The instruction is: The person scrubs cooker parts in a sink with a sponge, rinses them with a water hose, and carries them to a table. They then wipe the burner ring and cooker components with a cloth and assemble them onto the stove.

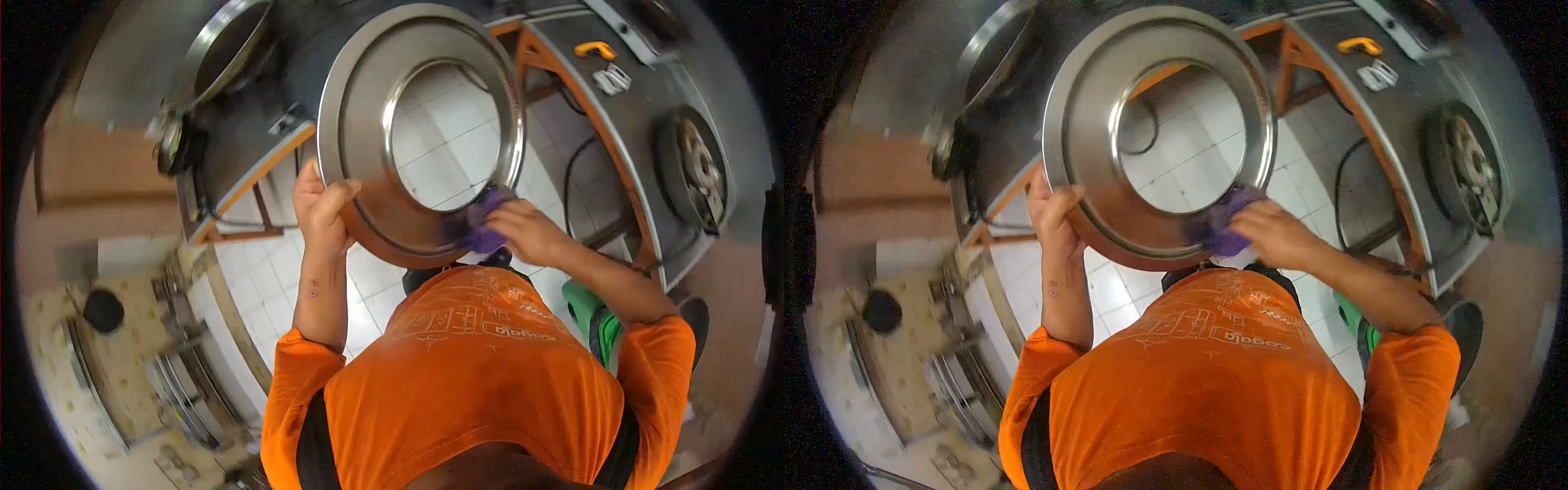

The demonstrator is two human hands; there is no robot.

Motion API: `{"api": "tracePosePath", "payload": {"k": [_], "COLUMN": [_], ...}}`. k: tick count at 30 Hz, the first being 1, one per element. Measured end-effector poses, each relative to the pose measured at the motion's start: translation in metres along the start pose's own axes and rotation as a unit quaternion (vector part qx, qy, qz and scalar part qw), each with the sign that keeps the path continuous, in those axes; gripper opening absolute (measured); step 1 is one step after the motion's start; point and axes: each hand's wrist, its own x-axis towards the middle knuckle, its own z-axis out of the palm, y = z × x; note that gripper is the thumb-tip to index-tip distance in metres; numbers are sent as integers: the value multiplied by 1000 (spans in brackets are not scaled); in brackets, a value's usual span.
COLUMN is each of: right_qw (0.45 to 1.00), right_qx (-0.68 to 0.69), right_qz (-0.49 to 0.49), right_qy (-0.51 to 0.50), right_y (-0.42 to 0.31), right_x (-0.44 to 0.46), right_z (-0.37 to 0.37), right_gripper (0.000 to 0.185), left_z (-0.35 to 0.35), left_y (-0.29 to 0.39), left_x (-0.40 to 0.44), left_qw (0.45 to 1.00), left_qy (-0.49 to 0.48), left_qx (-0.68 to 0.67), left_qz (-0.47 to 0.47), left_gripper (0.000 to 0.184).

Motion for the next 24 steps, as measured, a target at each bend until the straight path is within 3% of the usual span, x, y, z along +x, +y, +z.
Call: {"api": "tracePosePath", "payload": {"k": [3,4,6,8,10,13,15,17,19,20,21,23,24], "right_qw": [944,941,853,897,926,882,854,853,874,891,879,929,926], "right_qx": [141,132,106,-38,-133,-203,-207,-221,-79,50,119,139,139], "right_qz": [241,249,156,17,20,27,174,251,383,390,454,311,320], "right_qy": [174,186,487,440,352,424,445,402,288,226,90,142,145], "right_y": [27,29,25,40,60,146,174,208,196,182,162,147,156], "right_x": [-80,-83,-67,-55,-32,-48,-95,-150,-175,-178,-177,-181,-190], "right_z": [-40,-59,-101,-154,-190,-222,-239,-215,-175,-156,-139,-132,-141], "right_gripper": [43,43,45,46,47,42,41,39,36,33,34,38,38], "left_z": [55,73,109,150,184,232,247,250,277,288,299,323,324], "left_y": [-27,-35,-55,-76,-91,-87,-93,-106,-114,-120,-126,-137,-144], "left_x": [10,14,18,20,25,32,47,70,91,103,114,140,156], "left_qw": [998,997,994,990,978,984,987,988,987,985,984,982,978], "left_qy": [-57,-67,-88,-125,-188,-153,-148,-151,-152,-167,-179,-181,-202], "left_qx": [13,17,34,38,68,37,42,26,16,13,11,46,49], "left_qz": [0,-24,-49,-60,-55,-80,-48,-30,-41,-31,-20,0,-7], "left_gripper": [30,30,31,31,31,31,33,37,38,41,44,44,45]}}
